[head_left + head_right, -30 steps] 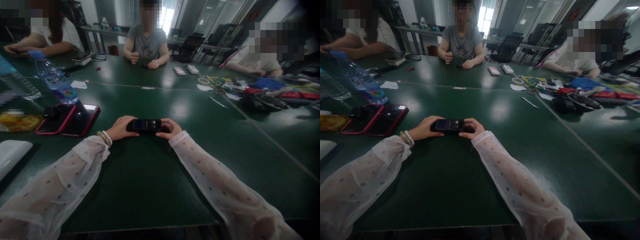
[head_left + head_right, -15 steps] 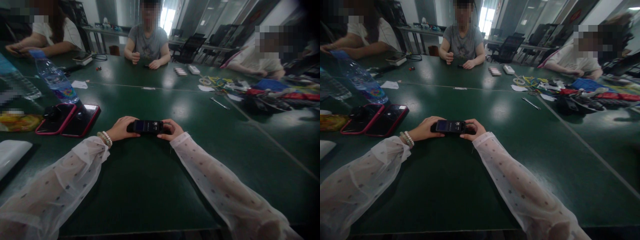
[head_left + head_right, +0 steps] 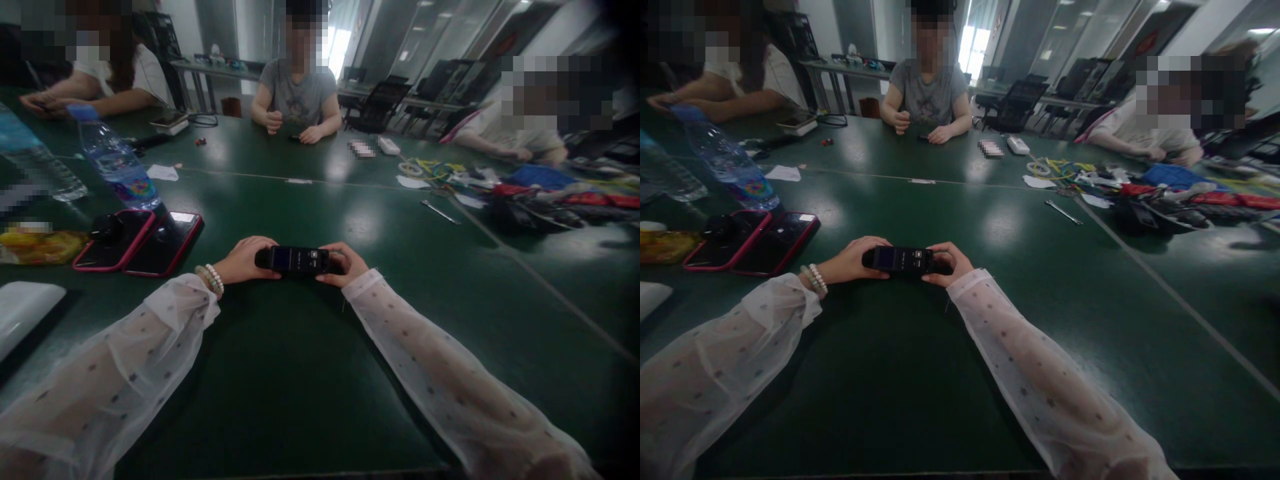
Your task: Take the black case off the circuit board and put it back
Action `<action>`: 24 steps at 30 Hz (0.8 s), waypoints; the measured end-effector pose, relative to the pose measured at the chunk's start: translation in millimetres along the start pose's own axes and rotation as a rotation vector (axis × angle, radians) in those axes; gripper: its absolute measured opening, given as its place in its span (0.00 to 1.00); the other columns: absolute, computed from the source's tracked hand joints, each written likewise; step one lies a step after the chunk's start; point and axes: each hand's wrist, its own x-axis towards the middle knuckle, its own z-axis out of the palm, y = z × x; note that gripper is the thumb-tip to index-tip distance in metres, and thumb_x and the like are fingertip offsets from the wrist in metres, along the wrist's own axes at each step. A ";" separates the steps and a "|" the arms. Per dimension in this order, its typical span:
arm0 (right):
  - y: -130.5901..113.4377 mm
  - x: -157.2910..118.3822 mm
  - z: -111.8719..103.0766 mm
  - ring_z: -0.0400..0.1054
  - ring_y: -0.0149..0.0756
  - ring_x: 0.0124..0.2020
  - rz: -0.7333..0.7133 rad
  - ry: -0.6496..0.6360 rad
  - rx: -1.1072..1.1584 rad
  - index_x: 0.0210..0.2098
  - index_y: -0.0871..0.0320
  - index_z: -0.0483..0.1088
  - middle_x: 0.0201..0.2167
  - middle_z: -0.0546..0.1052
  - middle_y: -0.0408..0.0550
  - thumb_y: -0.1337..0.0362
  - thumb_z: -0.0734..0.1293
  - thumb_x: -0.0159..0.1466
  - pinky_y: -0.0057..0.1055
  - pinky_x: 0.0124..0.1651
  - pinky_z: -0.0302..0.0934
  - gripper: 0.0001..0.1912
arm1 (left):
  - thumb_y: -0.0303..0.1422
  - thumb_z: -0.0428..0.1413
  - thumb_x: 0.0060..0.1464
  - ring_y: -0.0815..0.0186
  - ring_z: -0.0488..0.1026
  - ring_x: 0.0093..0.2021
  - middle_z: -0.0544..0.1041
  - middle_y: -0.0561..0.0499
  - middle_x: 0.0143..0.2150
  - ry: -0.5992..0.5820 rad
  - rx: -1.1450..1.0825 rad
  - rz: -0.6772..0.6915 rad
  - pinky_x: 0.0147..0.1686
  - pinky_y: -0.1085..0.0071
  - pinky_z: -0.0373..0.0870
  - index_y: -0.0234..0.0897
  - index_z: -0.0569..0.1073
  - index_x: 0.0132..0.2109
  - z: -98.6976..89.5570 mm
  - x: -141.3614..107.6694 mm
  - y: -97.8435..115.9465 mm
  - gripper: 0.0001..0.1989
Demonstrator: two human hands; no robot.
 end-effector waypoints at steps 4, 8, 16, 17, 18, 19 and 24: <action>-0.2 0.1 0.2 0.75 0.46 0.47 -0.003 -0.015 -0.034 0.47 0.49 0.62 0.40 0.79 0.46 0.58 0.80 0.45 0.54 0.57 0.63 0.34 | 0.47 0.67 0.43 0.52 0.67 0.61 0.74 0.45 0.57 -0.001 -0.021 0.015 0.63 0.48 0.55 0.41 0.72 0.49 -0.1 -0.2 -2.6 0.28; -0.8 0.0 1.9 0.76 0.46 0.46 -0.019 -0.017 -0.067 0.47 0.50 0.61 0.39 0.79 0.45 0.59 0.79 0.46 0.53 0.57 0.64 0.34 | 0.47 0.67 0.43 0.51 0.67 0.61 0.74 0.45 0.57 -0.001 -0.018 0.012 0.64 0.46 0.54 0.41 0.72 0.51 -1.2 -1.0 -1.7 0.29; 2.6 -2.3 7.2 0.74 0.45 0.47 -0.042 0.028 -0.214 0.49 0.50 0.61 0.41 0.76 0.45 0.58 0.77 0.49 0.53 0.57 0.62 0.33 | 0.46 0.66 0.46 0.51 0.67 0.61 0.74 0.44 0.57 0.001 0.000 -0.018 0.63 0.46 0.57 0.40 0.72 0.52 -0.9 -0.2 -2.1 0.28; 2.6 -3.1 7.6 0.73 0.45 0.48 -0.051 0.055 -0.254 0.49 0.50 0.61 0.42 0.75 0.46 0.58 0.77 0.49 0.54 0.58 0.62 0.32 | 0.46 0.66 0.46 0.51 0.67 0.61 0.74 0.44 0.57 -0.001 -0.001 -0.022 0.63 0.45 0.57 0.40 0.72 0.52 -0.8 -0.3 -2.8 0.28; 2.6 -3.9 8.0 0.72 0.46 0.49 -0.056 0.082 -0.298 0.49 0.50 0.62 0.44 0.74 0.47 0.58 0.77 0.49 0.54 0.58 0.62 0.32 | 0.47 0.66 0.46 0.51 0.67 0.61 0.73 0.44 0.58 0.000 -0.004 -0.024 0.63 0.45 0.56 0.40 0.72 0.52 -0.7 -0.3 -3.5 0.28; 2.4 -4.8 8.5 0.71 0.46 0.50 -0.056 0.109 -0.340 0.49 0.50 0.63 0.45 0.73 0.48 0.57 0.77 0.49 0.55 0.58 0.61 0.31 | 0.48 0.66 0.46 0.51 0.67 0.61 0.73 0.44 0.58 0.003 -0.008 -0.025 0.63 0.45 0.56 0.40 0.72 0.52 -0.4 -0.5 -4.3 0.28; -1.0 -8.8 12.2 0.67 0.49 0.52 -0.043 0.221 -0.444 0.49 0.49 0.67 0.46 0.70 0.50 0.57 0.76 0.51 0.57 0.59 0.61 0.28 | 0.51 0.64 0.47 0.50 0.66 0.62 0.72 0.44 0.59 0.021 -0.014 -0.042 0.63 0.45 0.57 0.41 0.72 0.53 1.4 -1.3 -6.7 0.29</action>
